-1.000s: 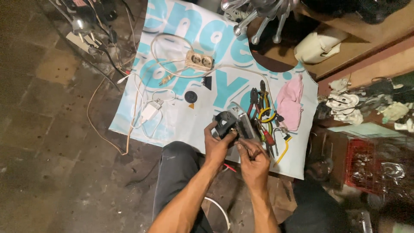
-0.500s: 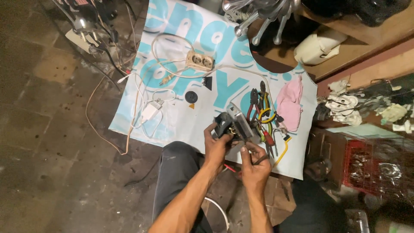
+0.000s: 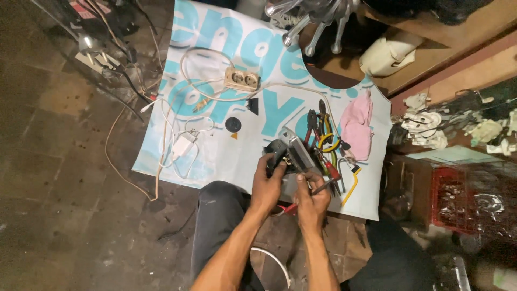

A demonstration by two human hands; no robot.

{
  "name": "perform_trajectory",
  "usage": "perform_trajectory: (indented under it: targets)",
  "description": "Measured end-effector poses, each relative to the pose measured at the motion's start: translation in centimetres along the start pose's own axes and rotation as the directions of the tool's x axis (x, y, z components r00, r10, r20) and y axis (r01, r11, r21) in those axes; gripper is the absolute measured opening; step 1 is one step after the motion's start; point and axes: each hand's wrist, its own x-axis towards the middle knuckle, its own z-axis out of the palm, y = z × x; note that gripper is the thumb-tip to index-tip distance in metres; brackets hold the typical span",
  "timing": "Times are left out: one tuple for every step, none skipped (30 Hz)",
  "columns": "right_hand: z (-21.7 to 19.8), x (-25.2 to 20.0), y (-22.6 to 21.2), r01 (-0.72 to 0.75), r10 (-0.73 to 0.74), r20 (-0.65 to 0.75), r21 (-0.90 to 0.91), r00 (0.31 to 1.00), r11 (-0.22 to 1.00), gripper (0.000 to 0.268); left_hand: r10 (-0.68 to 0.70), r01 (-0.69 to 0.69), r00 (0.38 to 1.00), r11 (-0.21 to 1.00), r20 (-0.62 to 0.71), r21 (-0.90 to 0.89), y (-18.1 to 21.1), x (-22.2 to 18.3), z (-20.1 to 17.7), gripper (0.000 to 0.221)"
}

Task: The person is disassembling an electric iron using pliers and a screwdriver to inspect and repair internal components.

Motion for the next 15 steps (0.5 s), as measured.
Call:
perform_trajectory:
  targets:
    - [-0.3, 0.3, 0.4, -0.002, 0.002, -0.004, 0.000, 1.000, 1.000, 0.007, -0.002, 0.002, 1.000, 1.000, 0.003, 0.003, 0.5, -0.3, 0.0, 0.044]
    - [-0.5, 0.7, 0.8, 0.011, -0.011, -0.006, -0.023, 1.000, 1.000, 0.008, -0.010, 0.009, 1.000, 0.997, 0.018, 0.076, 1.0, -0.6, -0.1, 0.045]
    - [-0.8, 0.9, 1.2, 0.023, -0.023, -0.004, -0.046, 1.000, 0.999, 0.008, -0.019, 0.014, 0.999, 0.989, 0.030, 0.148, 1.4, -0.8, -0.2, 0.047]
    - [-0.8, 0.9, 1.1, 0.020, -0.020, -0.005, -0.046, 1.000, 0.999, 0.008, -0.021, 0.016, 0.999, 0.988, 0.029, 0.151, 1.5, -0.8, -0.3, 0.047]
    - [-0.7, 0.9, 1.0, 0.026, -0.025, 0.013, -0.062, 1.000, 0.998, 0.008, -0.049, 0.044, 0.998, 0.986, 0.033, 0.158, 1.7, -0.7, -0.4, 0.049]
    - [-0.7, 1.0, 0.9, 0.033, -0.031, 0.031, -0.079, 0.999, 0.996, 0.007, -0.078, 0.070, 0.996, 0.984, 0.037, 0.165, 1.8, -0.7, -0.5, 0.051]
    - [-0.6, 1.0, 0.7, 0.032, -0.030, 0.028, -0.078, 0.999, 0.996, 0.007, -0.078, 0.070, 0.996, 0.983, 0.039, 0.168, 1.3, -0.4, -0.5, 0.051]
    - [-0.5, 1.1, 0.4, 0.047, -0.043, 0.043, -0.097, 0.998, 0.994, 0.008, -0.106, 0.100, 0.992, 0.991, 0.065, 0.084, 0.9, -0.1, -0.5, 0.046]
    - [-0.3, 1.0, 0.2, 0.061, -0.054, 0.060, -0.116, 0.997, 0.991, 0.009, -0.133, 0.133, 0.987, 0.991, 0.089, 0.000, 0.4, 0.1, -0.6, 0.041]
    - [-0.4, 1.1, 0.2, 0.057, -0.051, 0.060, -0.115, 0.997, 0.992, 0.009, -0.135, 0.135, 0.987, 0.991, 0.087, 0.003, 0.4, 0.0, -0.5, 0.041]
    - [-0.4, 1.2, 0.2, 0.061, -0.054, 0.070, -0.113, 0.996, 0.992, 0.010, -0.172, 0.181, 0.979, 0.980, 0.111, -0.082, 0.5, -0.1, -0.3, 0.039]
    - [-0.4, 1.4, 0.1, 0.066, -0.057, 0.080, -0.111, 0.995, 0.992, 0.010, -0.205, 0.227, 0.969, 0.960, 0.138, -0.166, 0.5, -0.2, -0.2, 0.037]
    - [-0.2, 1.5, 0.0, 0.066, -0.058, 0.079, -0.111, 0.995, 0.992, 0.010, -0.205, 0.226, 0.969, 0.960, 0.138, -0.165, 1.0, -0.4, -0.1, 0.037]
    - [-0.1, 1.7, -0.2, 0.064, -0.057, 0.084, -0.094, 0.995, 0.994, 0.010, -0.209, 0.233, 0.968, 0.956, 0.142, -0.178, 1.5, -0.5, -0.1, 0.036]
    - [0.0, 1.7, -0.3, 0.061, -0.054, 0.090, -0.078, 0.994, 0.995, 0.010, -0.216, 0.241, 0.966, 0.951, 0.145, -0.192, 1.9, -0.8, -0.1, 0.036]
